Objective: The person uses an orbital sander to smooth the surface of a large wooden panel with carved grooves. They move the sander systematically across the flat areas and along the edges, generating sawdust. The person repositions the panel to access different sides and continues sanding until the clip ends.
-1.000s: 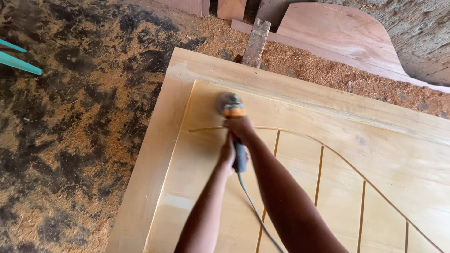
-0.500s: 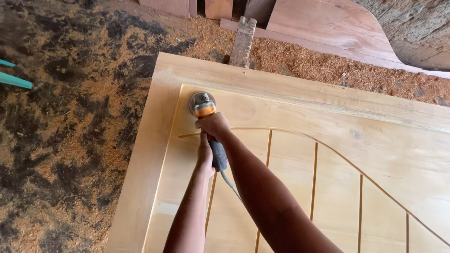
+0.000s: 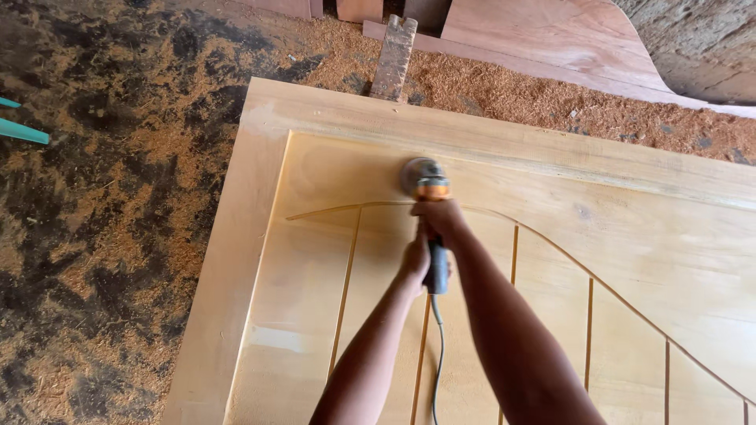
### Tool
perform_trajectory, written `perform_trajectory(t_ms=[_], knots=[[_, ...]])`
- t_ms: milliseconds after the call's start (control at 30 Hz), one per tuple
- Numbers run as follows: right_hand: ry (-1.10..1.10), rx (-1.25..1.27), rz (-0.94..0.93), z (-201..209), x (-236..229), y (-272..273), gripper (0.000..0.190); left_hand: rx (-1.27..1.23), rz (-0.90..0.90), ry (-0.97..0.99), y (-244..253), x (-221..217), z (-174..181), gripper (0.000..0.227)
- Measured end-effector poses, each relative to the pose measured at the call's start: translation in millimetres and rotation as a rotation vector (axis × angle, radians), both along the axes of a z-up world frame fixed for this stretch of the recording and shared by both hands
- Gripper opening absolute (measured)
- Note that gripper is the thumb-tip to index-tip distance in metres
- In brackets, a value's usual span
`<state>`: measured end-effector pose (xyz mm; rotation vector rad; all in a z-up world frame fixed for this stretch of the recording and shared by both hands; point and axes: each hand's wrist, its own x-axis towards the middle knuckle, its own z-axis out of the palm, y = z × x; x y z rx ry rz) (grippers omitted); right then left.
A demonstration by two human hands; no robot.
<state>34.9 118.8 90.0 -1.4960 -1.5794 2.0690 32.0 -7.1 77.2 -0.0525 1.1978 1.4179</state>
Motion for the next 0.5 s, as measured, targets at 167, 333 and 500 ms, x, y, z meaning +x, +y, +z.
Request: perform_trajectory(t_ms=[167,333,500], knots=[[0.027,-0.046,-0.069,-6.0,13.9,3.4,0.020,0.040,0.001,0.045,5.0,-1.1,7.1,0.085],[-0.157,0.277,0.178,-12.0,-48.9,-39.1,0.032,-0.021,0.125,0.049,-32.8,-28.6,-1.4,0.086],[-0.275,0.305,0.326,-3.8,-36.9,-33.4,0.038,-0.073,0.096,0.048,-23.1,-5.7,-12.5,0.087]])
